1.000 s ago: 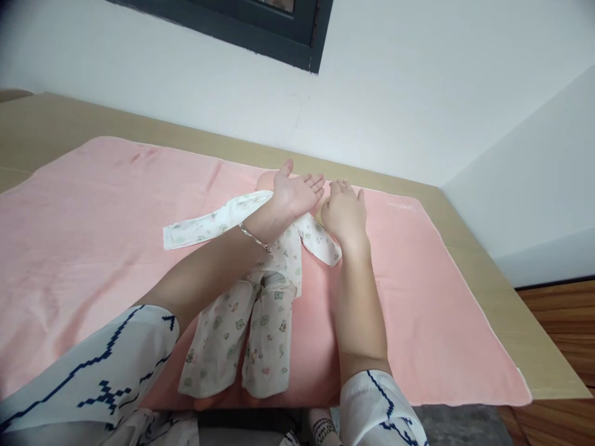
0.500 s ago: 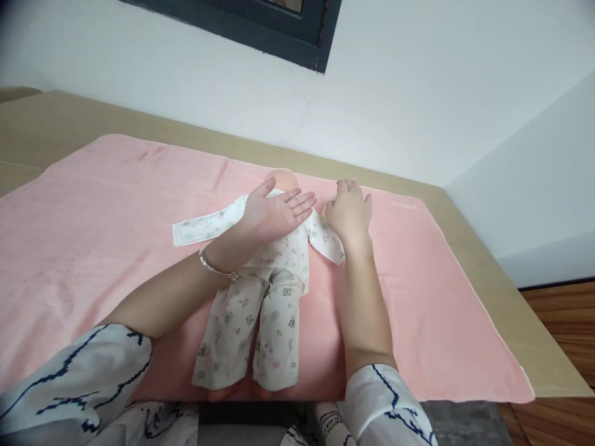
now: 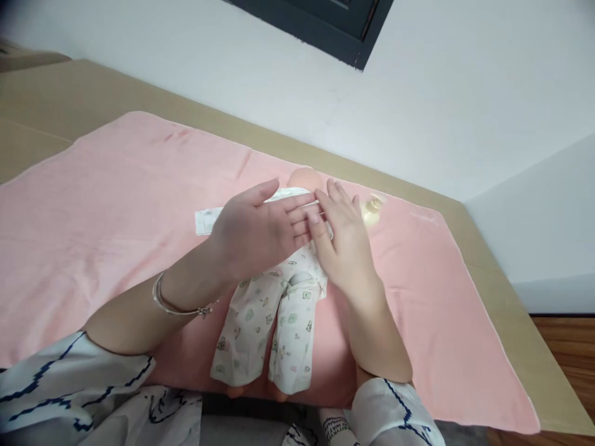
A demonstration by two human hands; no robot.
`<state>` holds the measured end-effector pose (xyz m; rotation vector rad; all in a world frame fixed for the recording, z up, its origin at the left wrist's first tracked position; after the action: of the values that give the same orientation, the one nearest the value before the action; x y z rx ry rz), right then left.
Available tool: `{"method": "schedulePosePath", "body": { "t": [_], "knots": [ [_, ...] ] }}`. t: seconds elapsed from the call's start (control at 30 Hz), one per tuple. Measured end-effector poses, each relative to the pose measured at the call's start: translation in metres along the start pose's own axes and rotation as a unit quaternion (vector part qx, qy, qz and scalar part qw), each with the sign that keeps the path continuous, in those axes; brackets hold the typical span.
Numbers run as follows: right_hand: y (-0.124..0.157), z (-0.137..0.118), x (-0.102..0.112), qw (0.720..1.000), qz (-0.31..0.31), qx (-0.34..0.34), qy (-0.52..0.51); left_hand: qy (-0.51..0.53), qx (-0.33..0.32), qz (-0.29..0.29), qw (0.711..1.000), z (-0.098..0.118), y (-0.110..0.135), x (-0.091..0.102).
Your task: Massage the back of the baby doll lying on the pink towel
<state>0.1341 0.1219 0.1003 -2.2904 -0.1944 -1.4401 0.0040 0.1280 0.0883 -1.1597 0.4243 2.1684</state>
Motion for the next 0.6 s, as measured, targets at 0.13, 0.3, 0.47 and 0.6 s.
{"method": "schedulePosePath", "body": {
  "t": [0.13, 0.3, 0.47, 0.6],
  "knots": [
    [0.013, -0.035, -0.014, 0.998, -0.021, 0.05, 0.043, -0.039, -0.026, -0.046, 0.998, 0.01, 0.019, -0.022],
    [0.036, -0.07, -0.025, 0.985, -0.045, 0.157, 0.058, -0.043, -0.037, 0.002, 0.998, -0.005, 0.022, -0.021],
    [0.035, -0.069, -0.028, 0.986, -0.061, 0.144, 0.051, -0.01, -0.056, -0.009, 0.998, -0.035, 0.009, -0.018],
    [0.021, -0.046, -0.019, 0.996, 0.004, 0.061, 0.061, -0.074, -0.056, -0.031, 0.995, -0.051, 0.006, -0.02]
  ]
}}
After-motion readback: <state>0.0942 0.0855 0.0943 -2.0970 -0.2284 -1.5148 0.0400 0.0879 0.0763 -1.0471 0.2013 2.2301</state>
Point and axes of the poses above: each hand's wrist, its own y-axis away from the middle knuckle, its own x-axis out of the back of the hand, z = x × y, the point moved 5 cm from there along -y, towards the middle knuckle, and after that the axes turned 12 degrees about -z, right-handed, at the moved point
